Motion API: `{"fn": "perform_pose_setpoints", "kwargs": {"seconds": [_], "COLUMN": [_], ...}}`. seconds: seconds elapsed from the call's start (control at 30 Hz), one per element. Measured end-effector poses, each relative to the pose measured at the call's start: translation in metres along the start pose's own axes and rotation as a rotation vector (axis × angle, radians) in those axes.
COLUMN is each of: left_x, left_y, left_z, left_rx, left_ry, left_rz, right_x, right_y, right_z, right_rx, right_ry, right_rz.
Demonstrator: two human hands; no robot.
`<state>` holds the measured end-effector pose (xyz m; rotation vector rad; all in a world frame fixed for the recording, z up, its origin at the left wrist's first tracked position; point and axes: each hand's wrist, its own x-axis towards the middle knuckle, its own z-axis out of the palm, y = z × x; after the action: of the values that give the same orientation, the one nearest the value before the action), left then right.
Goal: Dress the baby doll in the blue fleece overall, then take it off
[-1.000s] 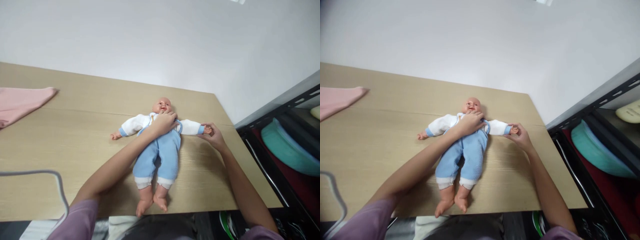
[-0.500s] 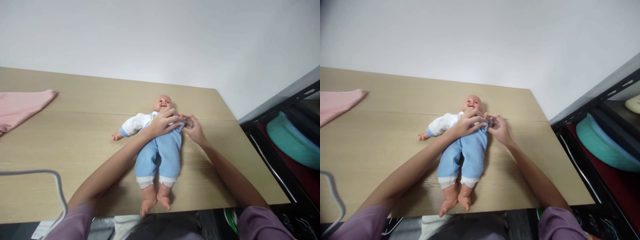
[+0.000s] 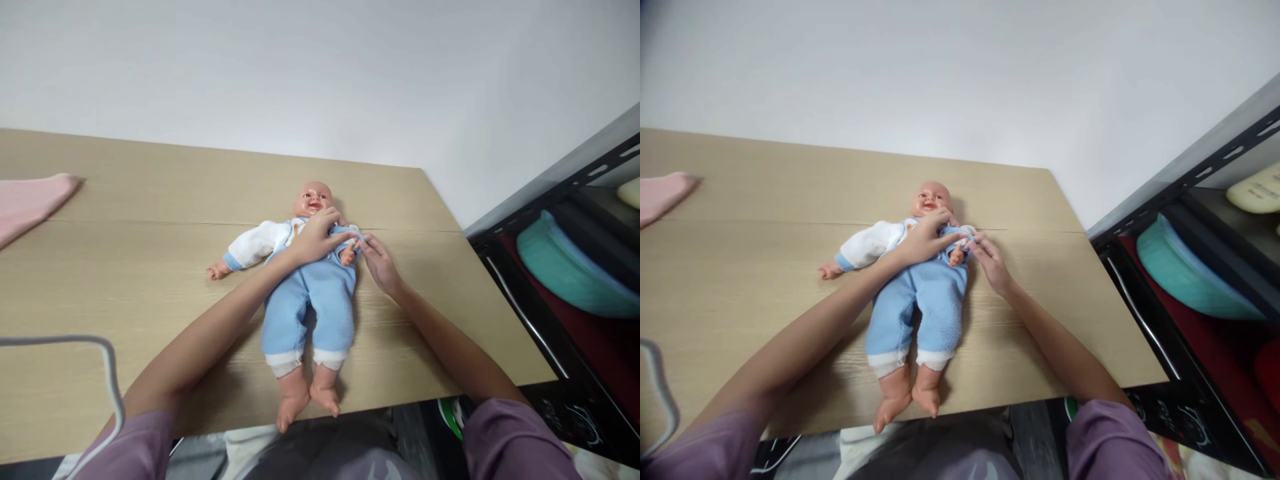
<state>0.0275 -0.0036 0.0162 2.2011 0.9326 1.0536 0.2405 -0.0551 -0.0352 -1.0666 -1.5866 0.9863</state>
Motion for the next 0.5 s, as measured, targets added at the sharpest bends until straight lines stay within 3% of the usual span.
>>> {"fn": "perform_pose_setpoints", "kwargs": {"seconds": [0.07, 0.17, 0.4, 0.5], "left_x": [-0.001, -0.002, -0.005, -0.006], "left_y": [-0.003, -0.005, -0.005, -0.004], "left_z": [0.003, 0.004, 0.003, 0.005], "left_rx": [0.128, 0.216, 0.180, 0.153], "left_ry": [-0.041, -0.104, -0.095, -0.068], "left_rz": [-0.010, -0.054, -0.067, -0.064], "right_x": [0.005, 0.007, 0.000, 0.009], "right_y": [0.006, 0.014, 0.031, 0.035], "right_z": [0.004, 0.008, 0.008, 0.009], "right_rx": [0.146, 0.179, 0.059, 0.000], "right_ry": [0.067, 0.148, 0.239, 0.171], "right_rz": [0.117, 0.206, 0.229, 0.234]}}
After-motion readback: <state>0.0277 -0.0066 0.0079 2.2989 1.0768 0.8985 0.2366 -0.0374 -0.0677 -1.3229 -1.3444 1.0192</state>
